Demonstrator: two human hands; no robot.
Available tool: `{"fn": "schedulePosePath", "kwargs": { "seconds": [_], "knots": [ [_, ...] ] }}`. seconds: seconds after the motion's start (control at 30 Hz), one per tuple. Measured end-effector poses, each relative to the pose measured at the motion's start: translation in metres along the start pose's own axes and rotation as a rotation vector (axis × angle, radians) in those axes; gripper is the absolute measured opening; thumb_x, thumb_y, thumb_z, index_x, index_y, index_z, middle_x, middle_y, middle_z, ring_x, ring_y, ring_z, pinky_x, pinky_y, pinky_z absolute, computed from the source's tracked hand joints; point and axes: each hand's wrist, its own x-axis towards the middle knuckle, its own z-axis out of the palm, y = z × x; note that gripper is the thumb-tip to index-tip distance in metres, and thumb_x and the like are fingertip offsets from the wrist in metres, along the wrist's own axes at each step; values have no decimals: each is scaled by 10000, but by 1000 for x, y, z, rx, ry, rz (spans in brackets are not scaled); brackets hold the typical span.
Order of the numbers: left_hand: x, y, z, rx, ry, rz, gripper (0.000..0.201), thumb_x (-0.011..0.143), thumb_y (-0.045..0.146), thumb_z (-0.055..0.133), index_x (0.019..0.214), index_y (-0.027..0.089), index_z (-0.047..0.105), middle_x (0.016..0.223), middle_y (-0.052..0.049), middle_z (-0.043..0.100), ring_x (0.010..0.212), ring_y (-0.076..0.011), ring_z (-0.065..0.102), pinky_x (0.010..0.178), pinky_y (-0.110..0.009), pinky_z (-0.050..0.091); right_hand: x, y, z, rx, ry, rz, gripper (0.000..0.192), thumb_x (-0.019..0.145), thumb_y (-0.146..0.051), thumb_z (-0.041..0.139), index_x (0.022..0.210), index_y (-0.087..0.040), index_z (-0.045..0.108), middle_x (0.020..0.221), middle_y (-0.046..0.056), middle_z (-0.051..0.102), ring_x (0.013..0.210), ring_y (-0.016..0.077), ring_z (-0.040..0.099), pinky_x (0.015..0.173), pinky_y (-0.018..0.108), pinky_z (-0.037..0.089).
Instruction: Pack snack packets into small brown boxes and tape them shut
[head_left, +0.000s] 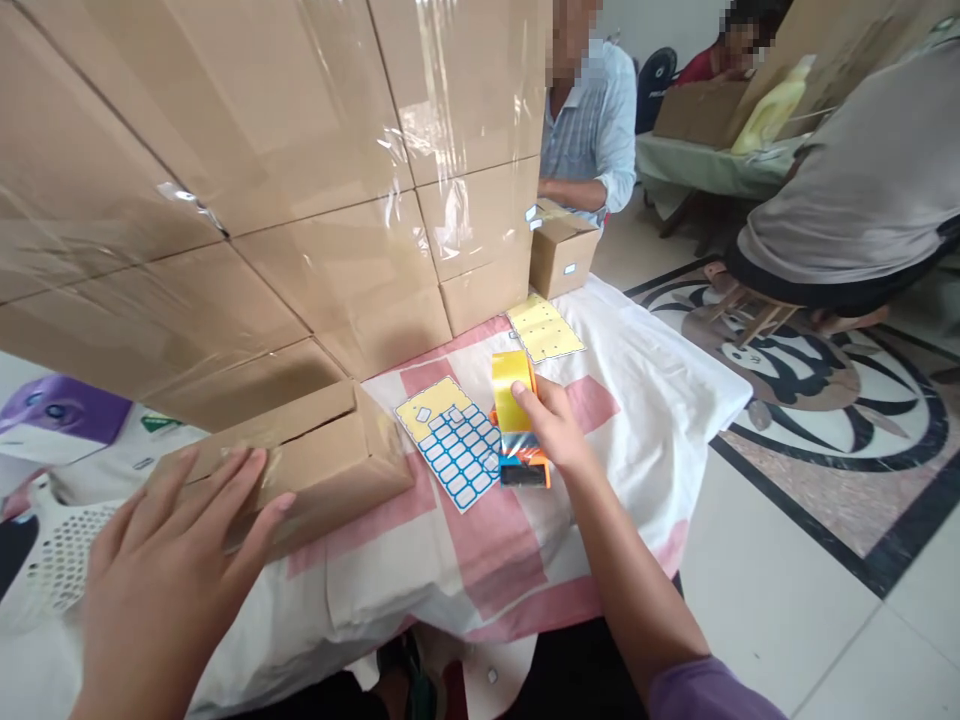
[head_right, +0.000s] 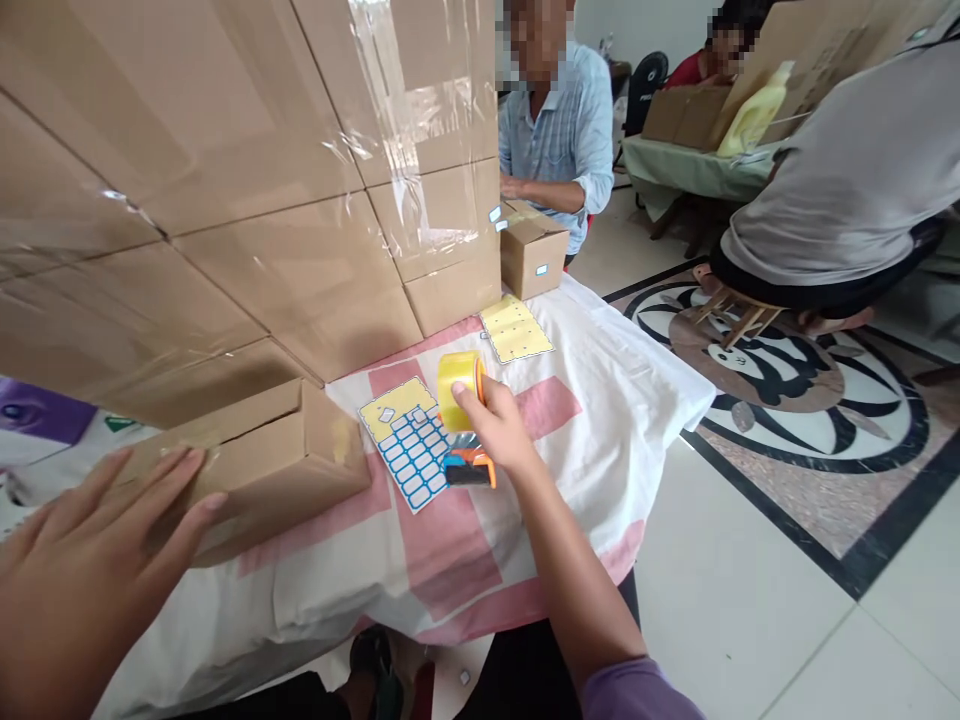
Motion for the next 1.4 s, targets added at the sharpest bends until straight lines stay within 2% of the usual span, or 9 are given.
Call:
{"fn": "schedulePosePath", "kwargs": {
  "seconds": [0.13,0.33,0.43,0.6,0.8,1.07,1.2,1.3,1.4],
  "knots": [
    [-2,9,3,197,83,-32,644,954,474,555,1573,463,376,1596,68,444,1484,-382,392,1241,-627,271,-8,-19,16,200,33,16,529,923,-709,555,892,-184,616,790,52,670,714,201,654,649,315,547],
    [-13,33,17,248,231,280,658,857,331,738,1486,291,550,1440,-85,619,1277,-383,588,1133,-594,377,-24,-34,55,373,54,58,597,985,-719,404,966,-176,654,798,70,663,768,211,672,670,321,557],
    [-26,60,31,81,149,429,574,854,312,747,1406,264,597,1191,-104,706,1045,-303,650,999,-480,453,-36,-36,74,343,31,70,622,988,-735,371,930,-182,649,769,66,640,758,211,654,647,314,536],
    [-37,91,46,-310,-95,183,391,965,327,637,1330,203,570,1153,-110,594,1057,-227,608,888,-343,517,-52,-31,91,175,-1,32,598,1005,-714,371,785,-194,570,761,45,607,731,180,588,672,301,494],
    [-36,88,45,-188,-19,290,590,864,439,772,1328,134,574,1163,-135,544,1043,-252,575,921,-379,503,-48,-23,99,117,-7,62,586,993,-729,383,736,-214,496,716,20,554,672,154,539,618,280,458],
    [-34,83,51,-173,101,348,725,836,636,719,1343,144,554,1226,-166,568,1127,-282,598,957,-415,543,-46,-25,106,114,-51,160,593,986,-742,384,770,-213,541,736,23,589,741,169,584,664,286,481],
    [-33,74,49,-107,259,558,476,736,442,887,1112,238,679,1058,-74,586,948,-227,619,808,-367,552,-44,-26,104,121,-48,184,545,983,-716,433,808,-218,569,811,33,629,782,183,612,686,292,500],
    [-33,71,46,-40,231,650,256,749,249,882,954,283,734,999,-45,599,881,-207,587,768,-367,532,-42,-25,102,126,-48,179,530,996,-697,425,862,-218,609,825,33,631,813,192,627,730,307,516],
    [-34,72,47,-43,198,617,292,773,239,860,1040,243,742,1098,-87,632,951,-246,589,784,-405,538,-41,-22,102,99,-33,168,523,1001,-685,429,896,-215,632,816,30,626,847,201,633,777,321,521]
  ]
}}
